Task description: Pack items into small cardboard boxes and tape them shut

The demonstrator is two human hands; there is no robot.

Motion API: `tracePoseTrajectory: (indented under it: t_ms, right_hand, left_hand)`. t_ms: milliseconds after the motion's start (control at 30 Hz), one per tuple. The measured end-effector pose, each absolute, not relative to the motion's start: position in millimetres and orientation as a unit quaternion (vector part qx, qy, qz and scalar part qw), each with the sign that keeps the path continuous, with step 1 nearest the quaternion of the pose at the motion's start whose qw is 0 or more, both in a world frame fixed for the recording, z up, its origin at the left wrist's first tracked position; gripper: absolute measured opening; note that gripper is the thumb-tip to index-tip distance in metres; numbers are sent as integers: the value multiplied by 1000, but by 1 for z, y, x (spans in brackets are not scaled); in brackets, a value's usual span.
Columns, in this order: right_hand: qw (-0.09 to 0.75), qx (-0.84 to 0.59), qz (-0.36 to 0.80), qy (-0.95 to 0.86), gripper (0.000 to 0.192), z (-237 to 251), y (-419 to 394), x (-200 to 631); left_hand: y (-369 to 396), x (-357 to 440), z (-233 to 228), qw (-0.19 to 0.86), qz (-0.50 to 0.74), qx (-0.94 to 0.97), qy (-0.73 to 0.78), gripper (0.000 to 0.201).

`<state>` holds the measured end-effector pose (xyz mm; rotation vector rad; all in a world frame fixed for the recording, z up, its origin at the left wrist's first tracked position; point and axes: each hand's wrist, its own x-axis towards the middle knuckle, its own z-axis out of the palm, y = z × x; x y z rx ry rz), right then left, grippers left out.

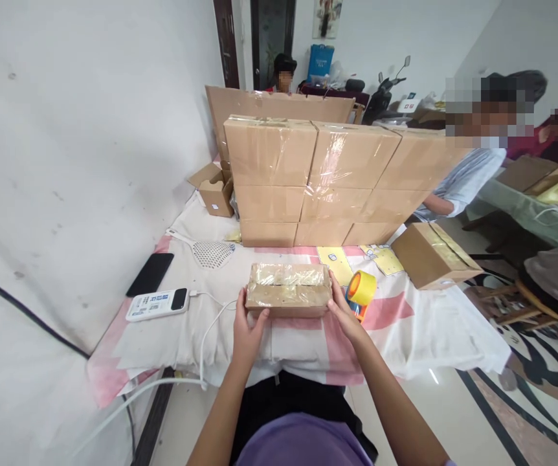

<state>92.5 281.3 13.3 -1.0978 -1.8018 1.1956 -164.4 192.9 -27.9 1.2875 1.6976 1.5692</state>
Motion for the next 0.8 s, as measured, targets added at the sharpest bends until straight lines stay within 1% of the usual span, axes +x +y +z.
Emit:
tracePoseTrajectory:
  t_ms: [100, 167, 233, 367, 467, 533, 600, 667, 733, 800]
  right_hand:
    - [327, -414, 401, -749, 124, 8, 279, 96]
    - [313, -428, 349, -772, 135, 8, 284, 94]
    - [315, -426, 325, -784, 135, 10, 287, 90]
    - [354, -397, 319, -784, 130, 11, 271, 89]
    - [387, -437, 309, -751, 132, 15, 237, 104]
    - [429, -475, 310, -703, 134, 23, 210, 123]
    - [492, -502, 314, -639, 131, 35, 185, 147]
    - [552, -523, 297, -577, 129, 51, 165, 178]
    - [598, -554, 245, -525, 127, 66, 149, 215]
    - [625, -594, 154, -483, 122, 74, 134, 255]
  left_hand:
    - [189, -160, -42, 296, 582, 446, 612, 66]
    - [191, -162, -44, 302, 586, 449, 603, 62]
    - [194, -166, -42, 307, 590, 449, 596, 58]
    - [190, -171, -27, 281, 600, 453, 596, 52]
    - [175, -163, -12, 237, 602, 473, 598, 50]
    - [166, -151, -1, 223, 616, 500, 566, 53]
    - [163, -135, 8, 236, 618, 546, 514, 59]
    - [167, -115, 16, 273, 594, 599, 462, 60]
    - [176, -94, 18, 313, 554, 642, 428, 54]
    - [185, -74, 12, 335, 510, 663, 433, 47]
